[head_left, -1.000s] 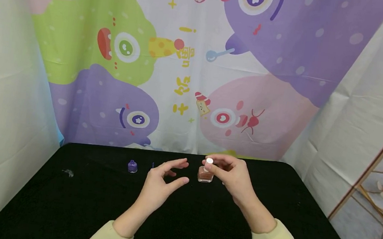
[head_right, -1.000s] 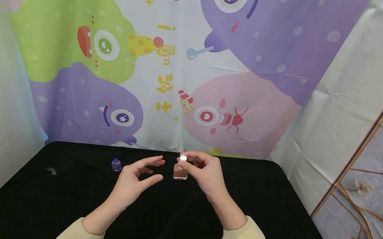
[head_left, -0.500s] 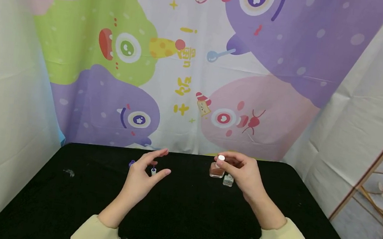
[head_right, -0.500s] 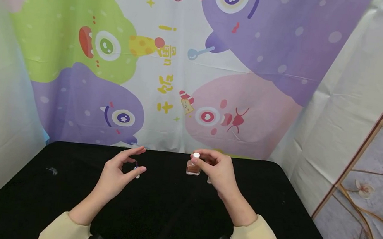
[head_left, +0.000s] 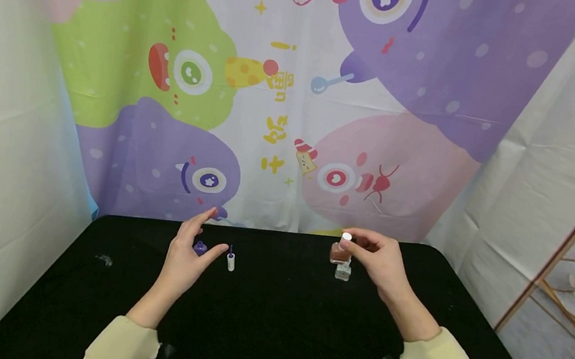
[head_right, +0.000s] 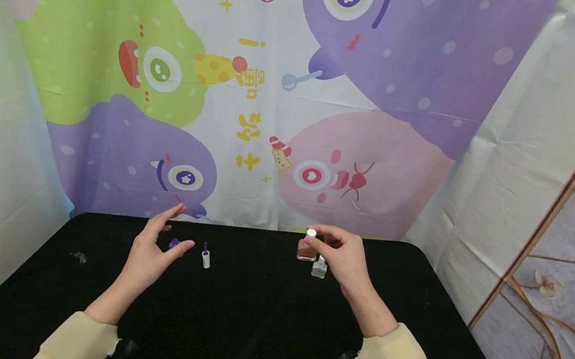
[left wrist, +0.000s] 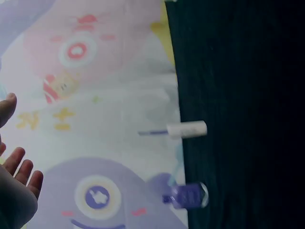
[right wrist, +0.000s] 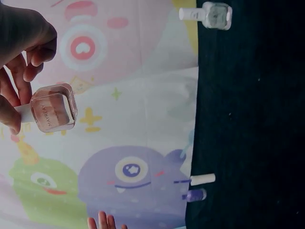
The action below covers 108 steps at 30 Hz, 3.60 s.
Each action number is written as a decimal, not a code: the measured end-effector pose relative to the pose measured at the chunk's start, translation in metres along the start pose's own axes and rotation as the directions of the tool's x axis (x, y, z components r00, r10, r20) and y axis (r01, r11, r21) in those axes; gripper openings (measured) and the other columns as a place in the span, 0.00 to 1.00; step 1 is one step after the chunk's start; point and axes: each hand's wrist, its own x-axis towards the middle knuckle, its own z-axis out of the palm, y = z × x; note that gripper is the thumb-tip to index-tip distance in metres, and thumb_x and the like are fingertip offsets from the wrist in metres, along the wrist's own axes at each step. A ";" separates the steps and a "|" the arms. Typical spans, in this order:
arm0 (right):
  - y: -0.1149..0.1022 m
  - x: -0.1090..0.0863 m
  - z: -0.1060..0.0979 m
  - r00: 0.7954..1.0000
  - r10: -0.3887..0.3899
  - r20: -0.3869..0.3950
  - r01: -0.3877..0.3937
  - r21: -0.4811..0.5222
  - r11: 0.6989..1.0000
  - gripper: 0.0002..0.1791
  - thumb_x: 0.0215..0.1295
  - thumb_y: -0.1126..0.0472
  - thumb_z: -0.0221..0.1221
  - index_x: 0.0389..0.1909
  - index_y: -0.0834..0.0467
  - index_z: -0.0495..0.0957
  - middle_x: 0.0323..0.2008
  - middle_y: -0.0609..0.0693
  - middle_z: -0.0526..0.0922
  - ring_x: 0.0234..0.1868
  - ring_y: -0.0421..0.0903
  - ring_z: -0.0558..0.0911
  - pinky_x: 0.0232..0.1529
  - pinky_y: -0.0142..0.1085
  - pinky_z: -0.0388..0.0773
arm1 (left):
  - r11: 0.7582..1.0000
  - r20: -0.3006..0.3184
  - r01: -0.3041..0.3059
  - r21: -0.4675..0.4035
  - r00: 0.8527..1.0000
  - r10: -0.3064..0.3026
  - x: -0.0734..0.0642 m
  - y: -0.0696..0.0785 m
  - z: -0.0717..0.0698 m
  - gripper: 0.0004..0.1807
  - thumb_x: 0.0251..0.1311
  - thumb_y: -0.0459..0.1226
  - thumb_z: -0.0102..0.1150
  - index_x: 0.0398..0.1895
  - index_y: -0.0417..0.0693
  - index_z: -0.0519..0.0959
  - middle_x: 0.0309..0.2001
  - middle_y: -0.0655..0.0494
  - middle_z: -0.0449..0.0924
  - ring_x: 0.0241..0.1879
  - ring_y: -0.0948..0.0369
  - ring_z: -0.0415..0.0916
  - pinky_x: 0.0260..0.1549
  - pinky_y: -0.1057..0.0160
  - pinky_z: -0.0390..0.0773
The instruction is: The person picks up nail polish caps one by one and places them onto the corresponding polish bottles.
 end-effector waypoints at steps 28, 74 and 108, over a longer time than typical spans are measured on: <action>0.074 0.003 -0.008 0.974 0.213 -0.077 -0.216 -0.035 0.976 0.26 0.57 0.46 0.64 0.52 0.57 0.79 0.47 0.53 0.80 0.43 0.45 0.74 0.47 0.38 0.72 | 0.919 0.225 0.393 0.006 0.895 -0.384 0.001 -0.102 -0.004 0.49 0.56 0.42 0.65 0.74 0.47 0.44 0.72 0.42 0.50 0.71 0.45 0.46 0.66 0.42 0.52; 0.145 0.001 0.001 0.931 0.355 -0.082 -0.361 -0.067 0.930 0.18 0.59 0.57 0.64 0.49 0.61 0.80 0.48 0.57 0.82 0.49 0.49 0.78 0.54 0.48 0.71 | 0.801 0.317 0.576 0.163 0.738 -0.596 -0.007 -0.135 0.016 0.31 0.58 0.38 0.63 0.62 0.34 0.66 0.56 0.32 0.70 0.58 0.41 0.66 0.57 0.41 0.65; 0.110 0.007 0.005 0.956 0.286 -0.061 -0.289 -0.035 0.957 0.21 0.61 0.57 0.62 0.55 0.57 0.76 0.55 0.54 0.78 0.52 0.48 0.73 0.50 0.38 0.68 | 0.829 0.296 0.497 0.257 0.776 -0.557 -0.010 -0.121 0.003 0.18 0.59 0.38 0.61 0.48 0.36 0.78 0.52 0.36 0.76 0.53 0.42 0.71 0.52 0.43 0.69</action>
